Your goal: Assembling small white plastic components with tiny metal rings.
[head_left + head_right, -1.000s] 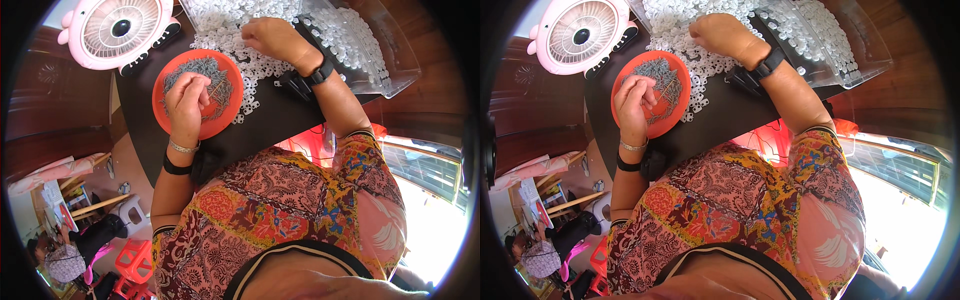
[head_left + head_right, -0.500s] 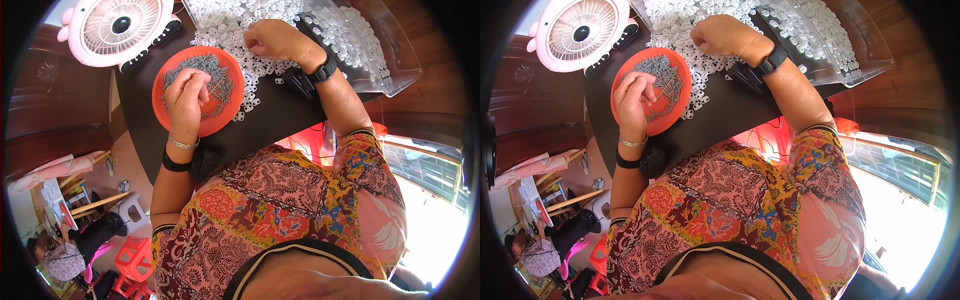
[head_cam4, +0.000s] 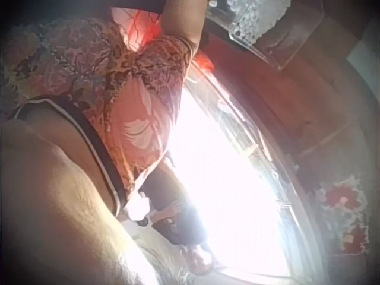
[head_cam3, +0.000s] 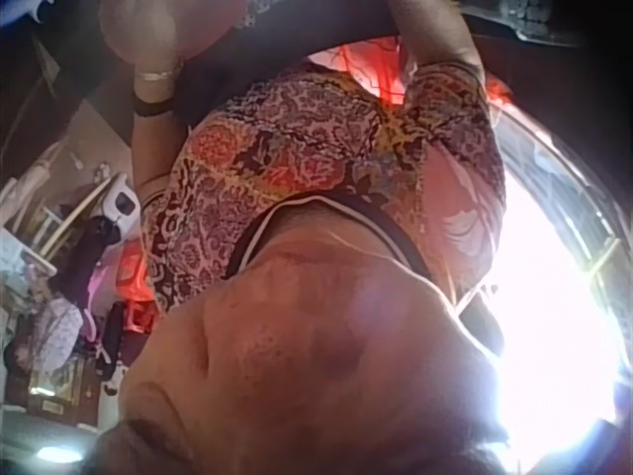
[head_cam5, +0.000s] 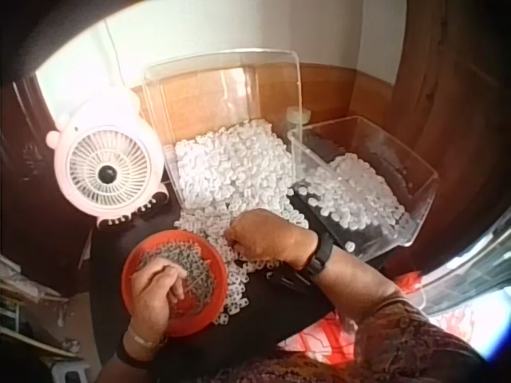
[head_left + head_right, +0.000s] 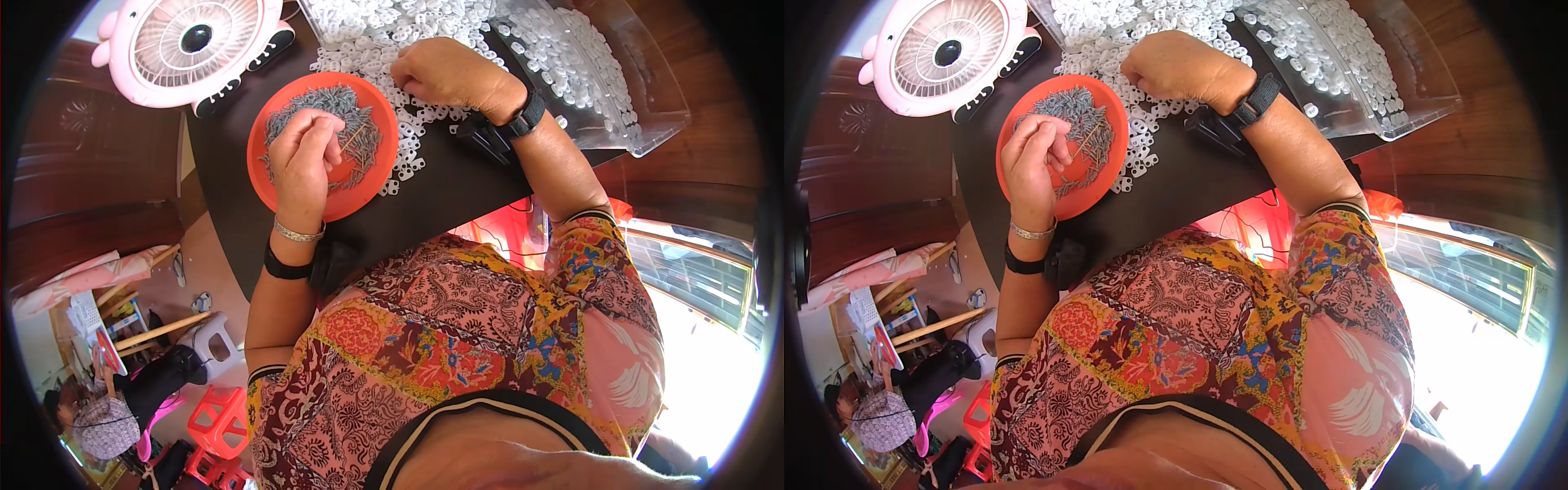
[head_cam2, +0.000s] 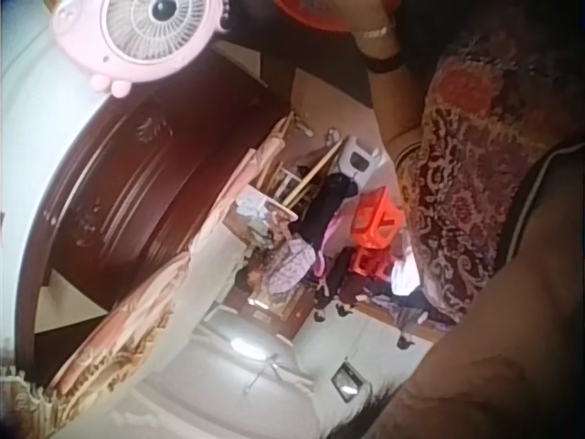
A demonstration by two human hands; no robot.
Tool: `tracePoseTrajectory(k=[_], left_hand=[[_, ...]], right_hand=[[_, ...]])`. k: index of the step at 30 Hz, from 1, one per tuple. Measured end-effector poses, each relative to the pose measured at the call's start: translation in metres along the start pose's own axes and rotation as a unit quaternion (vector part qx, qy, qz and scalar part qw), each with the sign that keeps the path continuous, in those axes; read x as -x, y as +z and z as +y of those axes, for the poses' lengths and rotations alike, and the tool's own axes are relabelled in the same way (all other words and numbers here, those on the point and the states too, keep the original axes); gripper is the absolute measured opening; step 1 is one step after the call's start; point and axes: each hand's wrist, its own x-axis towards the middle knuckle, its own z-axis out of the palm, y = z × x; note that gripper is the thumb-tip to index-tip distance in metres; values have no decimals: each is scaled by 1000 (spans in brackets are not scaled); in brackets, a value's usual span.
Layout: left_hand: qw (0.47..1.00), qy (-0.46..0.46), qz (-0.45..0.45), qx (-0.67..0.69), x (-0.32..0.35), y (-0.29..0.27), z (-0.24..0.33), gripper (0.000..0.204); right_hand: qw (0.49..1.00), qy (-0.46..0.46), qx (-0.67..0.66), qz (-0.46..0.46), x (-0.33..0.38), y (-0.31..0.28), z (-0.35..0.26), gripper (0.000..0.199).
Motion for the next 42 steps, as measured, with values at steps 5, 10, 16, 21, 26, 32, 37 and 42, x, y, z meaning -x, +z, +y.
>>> tracePoseTrajectory(k=[5,10,16,21,26,32,37,42], left_hand=[[1000,2,4,-1,0,-1,0,19],[1000,7,3,0,-1,1,0,19],[999,-22,-25,14,-1,5,0,20],[999,-20,-37,23,-1,5,1,18],[999,-3,-37,7,-2,4,-5,14],[1000,1,-20,18,-4,1,-5,13],[999,-3,-30,36,-4,-2,-3,15],[997,-13,-36,69,-5,-2,-4,17]], right_hand=[[985,-19,-53,164,-1,-6,-4,9],[909,20,-405,93,-3,-16,-20,13],[792,6,-610,8,-5,-15,-55,10],[827,13,-559,48,-4,-5,-64,9],[844,6,-532,62,-2,-9,-70,7],[876,15,-481,43,-2,-15,-71,7],[855,-24,-513,72,-2,-12,-77,9],[874,-117,-446,154,-6,0,-72,12]])
